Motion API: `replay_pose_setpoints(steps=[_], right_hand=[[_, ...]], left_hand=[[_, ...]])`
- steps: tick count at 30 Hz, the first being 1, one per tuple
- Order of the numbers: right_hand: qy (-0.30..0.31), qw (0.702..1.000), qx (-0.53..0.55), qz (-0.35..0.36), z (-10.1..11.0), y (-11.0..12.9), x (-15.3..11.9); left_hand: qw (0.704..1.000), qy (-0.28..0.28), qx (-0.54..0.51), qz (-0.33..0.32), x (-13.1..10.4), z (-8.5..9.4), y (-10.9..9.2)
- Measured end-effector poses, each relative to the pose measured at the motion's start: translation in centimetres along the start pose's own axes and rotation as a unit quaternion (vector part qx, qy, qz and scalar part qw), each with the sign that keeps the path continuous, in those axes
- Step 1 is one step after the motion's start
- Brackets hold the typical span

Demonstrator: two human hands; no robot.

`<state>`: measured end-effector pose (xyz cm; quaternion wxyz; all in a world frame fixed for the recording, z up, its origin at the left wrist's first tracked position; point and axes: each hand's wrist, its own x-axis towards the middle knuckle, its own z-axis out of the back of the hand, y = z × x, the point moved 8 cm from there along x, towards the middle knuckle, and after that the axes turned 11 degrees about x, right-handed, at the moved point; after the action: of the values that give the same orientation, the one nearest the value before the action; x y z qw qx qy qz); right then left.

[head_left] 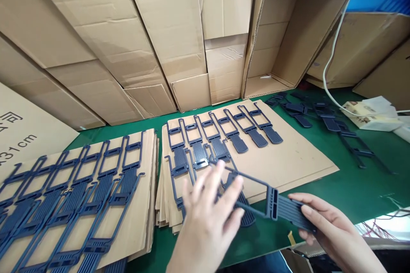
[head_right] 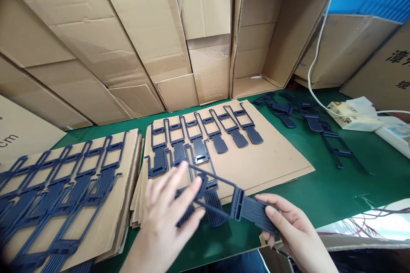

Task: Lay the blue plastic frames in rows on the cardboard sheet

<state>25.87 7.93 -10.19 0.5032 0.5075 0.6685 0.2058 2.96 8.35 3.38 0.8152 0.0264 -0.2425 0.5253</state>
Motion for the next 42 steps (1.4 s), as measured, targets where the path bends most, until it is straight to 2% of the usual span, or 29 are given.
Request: replay_pose_setpoints(steps=[2,4,6,9,14,20,22,27,30,34,39,41,42], right_hand=[[-0.05,0.997,0.051,0.033,1.3,-0.3,0.3],[-0.083,0.993,0.07,0.047,2.0,-0.9,0.4],[-0.102,0.991,0.075,0.046,2.2,-1.7,0.4],[-0.11,0.99,0.079,0.036,1.9,-2.8,0.2],[-0.085,0.993,0.076,0.014,0.3,-3.7,0.0],[-0.083,0.995,0.056,0.026,-1.8,-3.3,-0.6],[-0.074,0.996,0.044,0.027,-2.0,-3.2,-0.5],[-0.001,1.0,-0.004,-0.004,-2.2,-3.5,0.6],[0.013,1.0,0.005,0.001,-2.8,-3.0,0.6],[-0.019,0.999,0.038,-0.003,-3.4,-2.2,-0.2],[-0.024,0.999,0.025,-0.003,-4.0,-2.7,-0.5],[-0.036,0.999,0.01,0.02,-3.7,-2.8,-0.5],[-0.041,0.999,-0.002,0.032,-3.3,-2.6,-0.5]], left_hand=[[0.991,-0.111,-0.019,0.077,-0.8,1.9,2.6],[0.971,-0.176,-0.071,0.143,-2.1,2.9,5.2],[0.957,-0.192,-0.112,0.184,-3.2,3.0,7.3],[0.953,-0.185,-0.132,0.2,-4.3,2.6,8.8],[0.955,-0.163,-0.152,0.197,-4.8,1.4,9.0],[0.972,-0.142,-0.125,0.137,-4.3,1.4,7.8],[0.964,-0.144,-0.153,0.166,-4.5,1.6,8.1],[0.905,-0.182,-0.237,0.304,-5.8,2.0,9.5],[0.894,-0.18,-0.249,0.326,-5.9,1.8,9.5],[0.884,-0.19,-0.261,0.337,-6.0,1.1,9.3],[0.879,-0.202,-0.268,0.339,-6.2,0.4,9.6],[0.879,-0.163,-0.338,0.293,-5.8,-0.2,9.7],[0.876,-0.117,-0.401,0.243,-5.4,-0.7,9.1]])
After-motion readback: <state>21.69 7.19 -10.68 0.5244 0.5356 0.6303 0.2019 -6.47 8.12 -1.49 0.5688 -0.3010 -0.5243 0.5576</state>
